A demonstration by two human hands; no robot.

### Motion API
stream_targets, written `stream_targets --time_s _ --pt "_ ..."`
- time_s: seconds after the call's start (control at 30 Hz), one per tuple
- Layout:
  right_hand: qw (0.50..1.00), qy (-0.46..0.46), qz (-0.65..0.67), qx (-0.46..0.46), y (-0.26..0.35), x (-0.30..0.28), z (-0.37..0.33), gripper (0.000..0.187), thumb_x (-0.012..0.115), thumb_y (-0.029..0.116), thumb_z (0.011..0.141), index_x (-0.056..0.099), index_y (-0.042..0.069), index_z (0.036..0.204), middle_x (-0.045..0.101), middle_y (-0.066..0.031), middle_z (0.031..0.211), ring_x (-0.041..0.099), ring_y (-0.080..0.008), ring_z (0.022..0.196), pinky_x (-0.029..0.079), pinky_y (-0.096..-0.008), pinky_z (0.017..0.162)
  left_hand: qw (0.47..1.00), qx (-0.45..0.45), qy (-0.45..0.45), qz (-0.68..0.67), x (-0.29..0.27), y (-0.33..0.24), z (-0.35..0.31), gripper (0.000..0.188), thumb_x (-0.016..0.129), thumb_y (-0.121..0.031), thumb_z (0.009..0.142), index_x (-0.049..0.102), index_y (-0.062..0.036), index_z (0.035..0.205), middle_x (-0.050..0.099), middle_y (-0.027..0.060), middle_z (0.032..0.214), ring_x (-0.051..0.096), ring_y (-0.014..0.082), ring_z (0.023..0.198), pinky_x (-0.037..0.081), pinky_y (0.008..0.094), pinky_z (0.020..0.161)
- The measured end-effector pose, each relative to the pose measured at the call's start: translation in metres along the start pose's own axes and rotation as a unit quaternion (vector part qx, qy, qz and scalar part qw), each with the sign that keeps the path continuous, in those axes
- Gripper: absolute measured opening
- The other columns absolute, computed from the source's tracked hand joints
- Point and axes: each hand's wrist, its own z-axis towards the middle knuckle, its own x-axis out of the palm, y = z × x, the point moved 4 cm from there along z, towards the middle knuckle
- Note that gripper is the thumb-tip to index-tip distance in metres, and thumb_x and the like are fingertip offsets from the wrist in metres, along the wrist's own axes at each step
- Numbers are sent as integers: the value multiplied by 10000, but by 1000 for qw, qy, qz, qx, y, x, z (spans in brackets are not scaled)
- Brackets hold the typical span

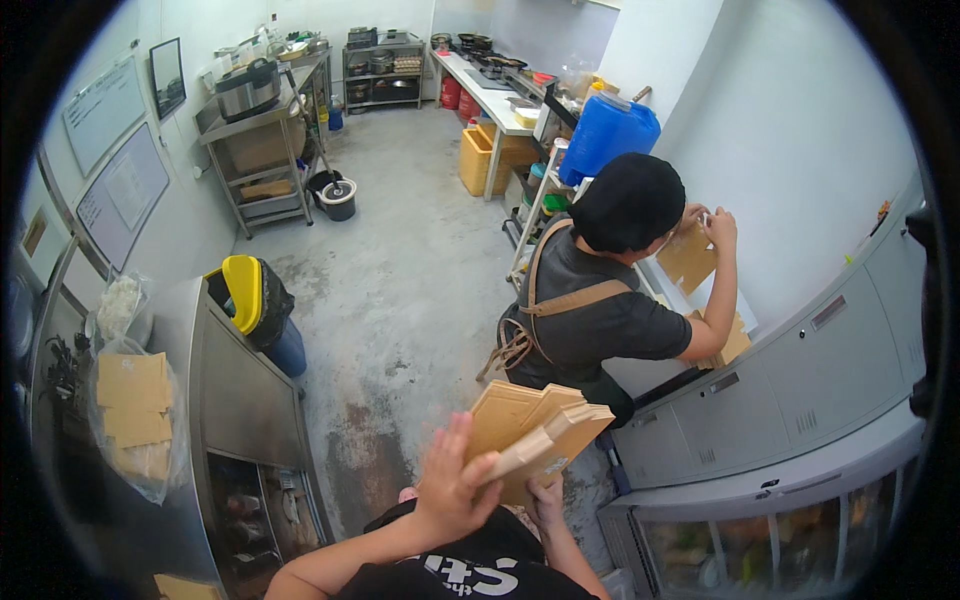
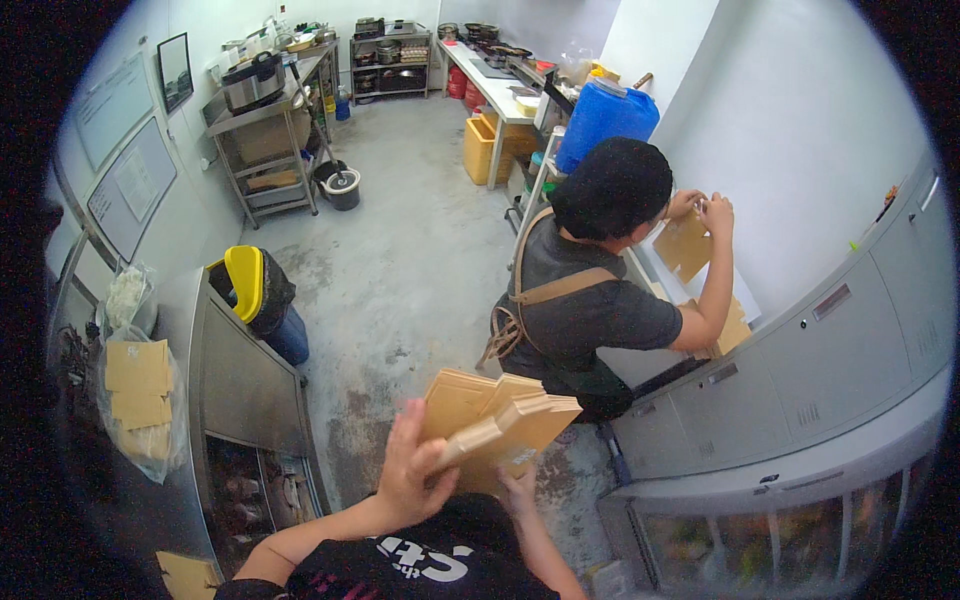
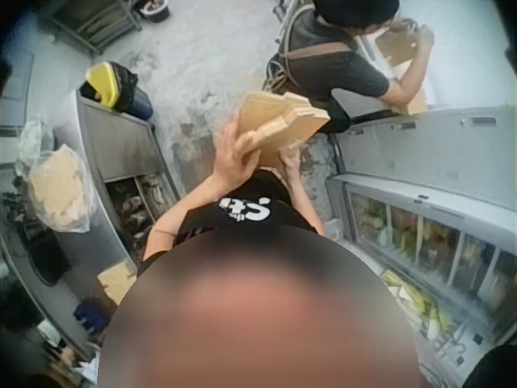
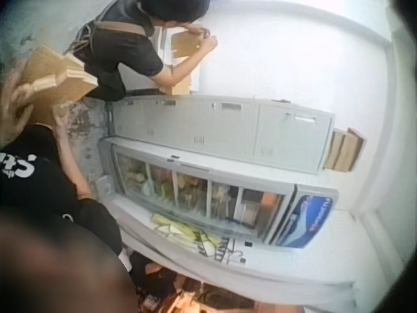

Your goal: The person assembles flat cardboard pieces into small boxes on a stainless steel counter. They fold the pieces, align edges, and stack completed units. A coworker is visible nearby also handling cardboard.

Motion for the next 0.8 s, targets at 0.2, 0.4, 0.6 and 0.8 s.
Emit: stream_targets --time_s 0.2,0.4,0.6,0.8 --pt "984 -63 144 86 -15 3 2 692 771 246 767 394 32 1306 543 -100 1222 543 -248 1139 443 -402 971 995 47 41 74 1 -23 -10 569 750 -102 680 545 -186 1204 243 282 1395 310 465 1243 268 499 1045" --pt "999 -17 21 -23 -6 7 -1 670 764 215 767 406 43 1307 547 -87 1221 548 -234 1117 448 -382 953 991 -27 125 38 -17 11 19 497 736 -198 741 534 -201 1195 205 275 1462 194 499 1326 194 561 1044" --pt "1000 -12 20 17 0 -3 -3 620 774 162 733 450 25 1243 586 -84 1125 582 -226 1017 466 -358 892 970 66 232 34 -40 33 41 421 662 -399 821 565 -173 1163 238 164 1505 163 424 1376 91 549 1092" --pt "998 -10 -57 2 15 -19 -2 578 795 150 684 501 17 1163 612 -67 1036 604 -189 934 488 -326 821 915 199 278 214 -44 39 41 487 582 -549 811 662 -74 884 317 98 1485 179 311 1406 -12 513 1112"
